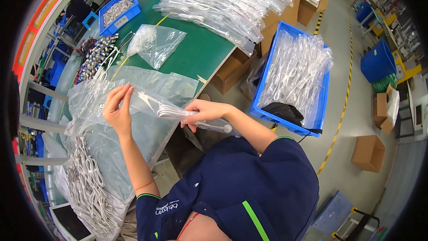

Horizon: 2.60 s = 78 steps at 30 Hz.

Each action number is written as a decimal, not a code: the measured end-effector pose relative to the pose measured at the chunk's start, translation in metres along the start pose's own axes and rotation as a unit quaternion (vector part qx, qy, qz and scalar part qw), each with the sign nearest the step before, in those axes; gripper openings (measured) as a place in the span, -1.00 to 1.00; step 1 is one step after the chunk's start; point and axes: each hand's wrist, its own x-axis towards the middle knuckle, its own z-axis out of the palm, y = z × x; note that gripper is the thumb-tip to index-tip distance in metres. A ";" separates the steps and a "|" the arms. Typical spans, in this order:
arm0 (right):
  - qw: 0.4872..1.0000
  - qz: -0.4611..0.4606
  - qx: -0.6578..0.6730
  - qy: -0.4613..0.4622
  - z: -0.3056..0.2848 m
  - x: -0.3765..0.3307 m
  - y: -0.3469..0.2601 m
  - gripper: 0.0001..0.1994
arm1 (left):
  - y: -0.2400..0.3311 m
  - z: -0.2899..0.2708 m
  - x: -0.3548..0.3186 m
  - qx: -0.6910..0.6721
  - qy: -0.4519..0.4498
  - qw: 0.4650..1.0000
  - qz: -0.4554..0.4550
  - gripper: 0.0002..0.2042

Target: The person bundles and secures white electrical wires with plastic ties by hand.

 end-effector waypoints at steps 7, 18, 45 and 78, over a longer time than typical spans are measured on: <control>1.000 0.001 0.004 0.028 0.009 -0.011 0.001 -0.75 | 0.003 0.004 -0.007 -0.019 0.002 0.999 -0.036 -0.90; 0.999 0.002 -0.031 -0.004 0.022 -0.002 -0.010 -0.75 | 0.010 -0.011 -0.021 -0.083 0.121 0.985 -0.095 -0.74; 0.964 0.101 -0.233 0.080 -0.090 0.008 -0.090 -0.66 | -0.015 -0.070 -0.141 0.053 0.353 0.888 -0.291 -0.79; 0.728 0.037 -0.539 0.422 -0.279 0.222 0.001 -0.78 | -0.028 -0.096 -0.196 0.480 0.283 0.729 -0.397 -0.89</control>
